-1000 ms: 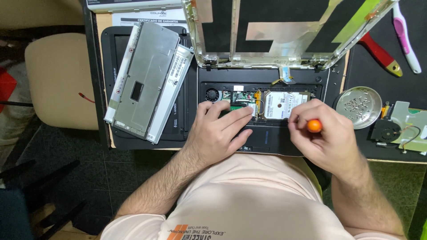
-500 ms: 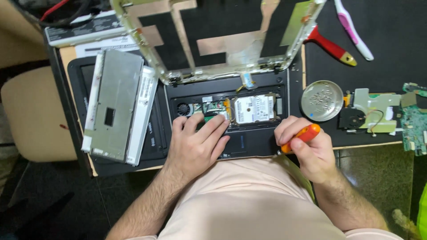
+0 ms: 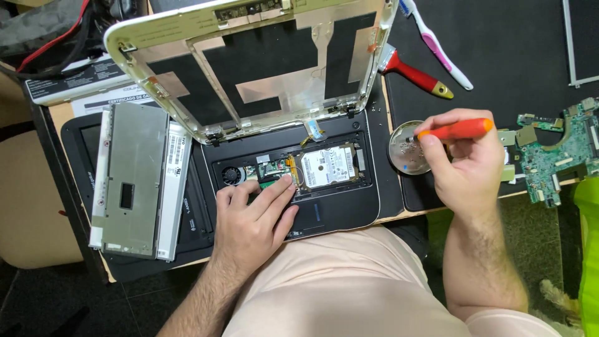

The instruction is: Disassembling a laptop by unscrewing internal components from the motherboard and chassis.

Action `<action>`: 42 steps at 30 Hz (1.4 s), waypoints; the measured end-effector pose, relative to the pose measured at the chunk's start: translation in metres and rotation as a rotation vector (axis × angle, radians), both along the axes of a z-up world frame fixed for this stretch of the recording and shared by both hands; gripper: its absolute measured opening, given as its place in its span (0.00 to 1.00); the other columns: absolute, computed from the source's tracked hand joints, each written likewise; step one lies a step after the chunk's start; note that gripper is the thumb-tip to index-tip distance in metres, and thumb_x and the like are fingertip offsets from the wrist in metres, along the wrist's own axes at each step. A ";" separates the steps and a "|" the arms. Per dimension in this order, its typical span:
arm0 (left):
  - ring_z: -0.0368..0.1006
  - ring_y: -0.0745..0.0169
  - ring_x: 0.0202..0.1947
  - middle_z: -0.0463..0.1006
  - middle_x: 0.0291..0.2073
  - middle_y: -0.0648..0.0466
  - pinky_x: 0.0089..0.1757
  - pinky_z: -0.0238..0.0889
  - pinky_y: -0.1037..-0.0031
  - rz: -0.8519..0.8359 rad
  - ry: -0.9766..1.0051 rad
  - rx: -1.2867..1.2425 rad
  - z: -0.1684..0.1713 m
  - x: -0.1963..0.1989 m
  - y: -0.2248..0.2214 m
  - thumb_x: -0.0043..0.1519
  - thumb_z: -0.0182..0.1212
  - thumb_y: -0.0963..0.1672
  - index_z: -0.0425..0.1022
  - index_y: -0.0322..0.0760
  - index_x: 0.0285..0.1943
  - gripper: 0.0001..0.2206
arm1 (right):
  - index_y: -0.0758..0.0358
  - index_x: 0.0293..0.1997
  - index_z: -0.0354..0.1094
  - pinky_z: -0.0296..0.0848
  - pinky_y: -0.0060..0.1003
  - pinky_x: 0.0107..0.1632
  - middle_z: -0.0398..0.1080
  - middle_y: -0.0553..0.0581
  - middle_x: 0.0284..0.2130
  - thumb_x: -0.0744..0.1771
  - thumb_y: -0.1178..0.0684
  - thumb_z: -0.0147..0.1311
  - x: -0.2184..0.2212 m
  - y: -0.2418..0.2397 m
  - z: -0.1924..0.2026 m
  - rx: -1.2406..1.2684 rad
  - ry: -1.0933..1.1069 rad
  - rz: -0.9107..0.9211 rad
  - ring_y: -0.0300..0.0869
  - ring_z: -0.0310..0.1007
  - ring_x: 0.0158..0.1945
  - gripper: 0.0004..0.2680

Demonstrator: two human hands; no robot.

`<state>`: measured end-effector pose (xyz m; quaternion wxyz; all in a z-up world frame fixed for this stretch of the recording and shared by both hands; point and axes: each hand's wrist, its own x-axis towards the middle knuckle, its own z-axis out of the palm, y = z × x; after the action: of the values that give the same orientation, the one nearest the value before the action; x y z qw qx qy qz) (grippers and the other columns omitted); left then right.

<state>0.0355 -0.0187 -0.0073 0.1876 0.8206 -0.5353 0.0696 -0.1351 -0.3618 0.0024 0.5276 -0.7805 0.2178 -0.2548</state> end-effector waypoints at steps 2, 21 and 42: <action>0.77 0.50 0.55 0.91 0.69 0.67 0.52 0.64 0.54 0.002 0.007 0.001 0.000 0.000 -0.001 0.75 0.79 0.50 0.93 0.50 0.67 0.14 | 0.73 0.66 0.65 0.85 0.47 0.69 0.80 0.74 0.54 0.79 0.69 0.64 0.008 -0.003 0.002 -0.117 0.018 0.007 0.56 0.86 0.59 0.10; 0.75 0.52 0.51 0.91 0.62 0.65 0.53 0.64 0.57 0.043 0.064 -0.098 -0.006 0.000 -0.003 0.79 0.67 0.52 0.91 0.51 0.65 0.13 | 0.70 0.61 0.75 0.86 0.51 0.61 0.89 0.62 0.47 0.79 0.64 0.78 0.030 -0.015 -0.021 -0.541 0.101 0.067 0.61 0.92 0.51 0.10; 0.75 0.52 0.52 0.90 0.69 0.67 0.49 0.59 0.56 0.006 0.048 -0.071 -0.004 0.001 0.008 0.79 0.78 0.48 0.93 0.47 0.62 0.08 | 0.60 0.75 0.51 0.86 0.33 0.41 0.85 0.72 0.48 0.74 0.70 0.63 0.052 0.092 0.008 0.401 0.125 0.290 0.51 0.90 0.40 0.24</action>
<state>0.0364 -0.0103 -0.0113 0.2292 0.8165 -0.5253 0.0695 -0.0832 -0.2701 0.0106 0.6884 -0.6976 0.1819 -0.0794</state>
